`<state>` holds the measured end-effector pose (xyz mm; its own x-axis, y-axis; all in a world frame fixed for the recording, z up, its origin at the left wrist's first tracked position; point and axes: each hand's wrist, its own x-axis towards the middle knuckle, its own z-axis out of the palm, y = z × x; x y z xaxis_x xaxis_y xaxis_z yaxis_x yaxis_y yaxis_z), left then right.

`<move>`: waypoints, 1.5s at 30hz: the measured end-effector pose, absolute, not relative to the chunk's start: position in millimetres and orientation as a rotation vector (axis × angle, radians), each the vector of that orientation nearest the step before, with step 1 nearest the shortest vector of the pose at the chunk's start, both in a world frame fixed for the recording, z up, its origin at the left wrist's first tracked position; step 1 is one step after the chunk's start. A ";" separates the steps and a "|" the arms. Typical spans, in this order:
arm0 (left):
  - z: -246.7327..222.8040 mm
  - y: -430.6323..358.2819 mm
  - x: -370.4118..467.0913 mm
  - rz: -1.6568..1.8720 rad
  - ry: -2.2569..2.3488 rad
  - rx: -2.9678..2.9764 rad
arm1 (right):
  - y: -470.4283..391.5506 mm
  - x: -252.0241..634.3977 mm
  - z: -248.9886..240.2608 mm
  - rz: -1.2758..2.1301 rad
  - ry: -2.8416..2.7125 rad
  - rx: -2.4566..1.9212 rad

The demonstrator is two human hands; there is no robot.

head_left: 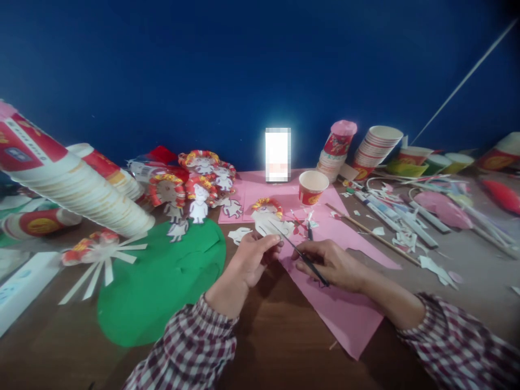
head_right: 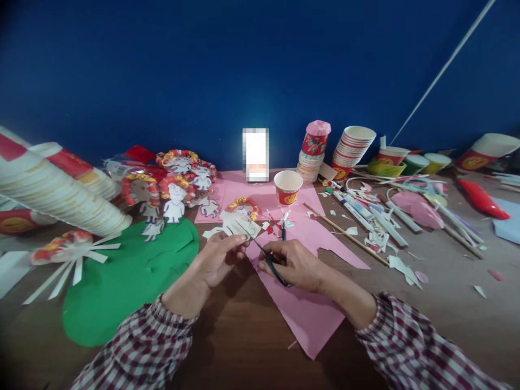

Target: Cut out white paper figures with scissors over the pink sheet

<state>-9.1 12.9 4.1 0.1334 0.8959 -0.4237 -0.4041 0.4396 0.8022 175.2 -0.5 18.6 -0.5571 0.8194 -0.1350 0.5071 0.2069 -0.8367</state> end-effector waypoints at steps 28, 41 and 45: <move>3.4 14.4 -12.3 0.981 1.049 0.582 | -1.4 176.7 20.5 1.335 -2.128 -1.243; 9.3 15.4 -14.4 1.068 1.068 0.546 | -2.2 176.6 17.1 1.376 -2.051 -1.258; 9.3 15.8 -11.6 1.048 1.144 0.598 | -2.5 176.0 17.2 1.376 -2.057 -1.245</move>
<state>-11.6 15.8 9.3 0.0494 0.8977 -0.4379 -0.3570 0.4254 0.8316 176.0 -2.5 17.2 -0.5418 0.8248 -0.1615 0.4644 0.1336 -0.8755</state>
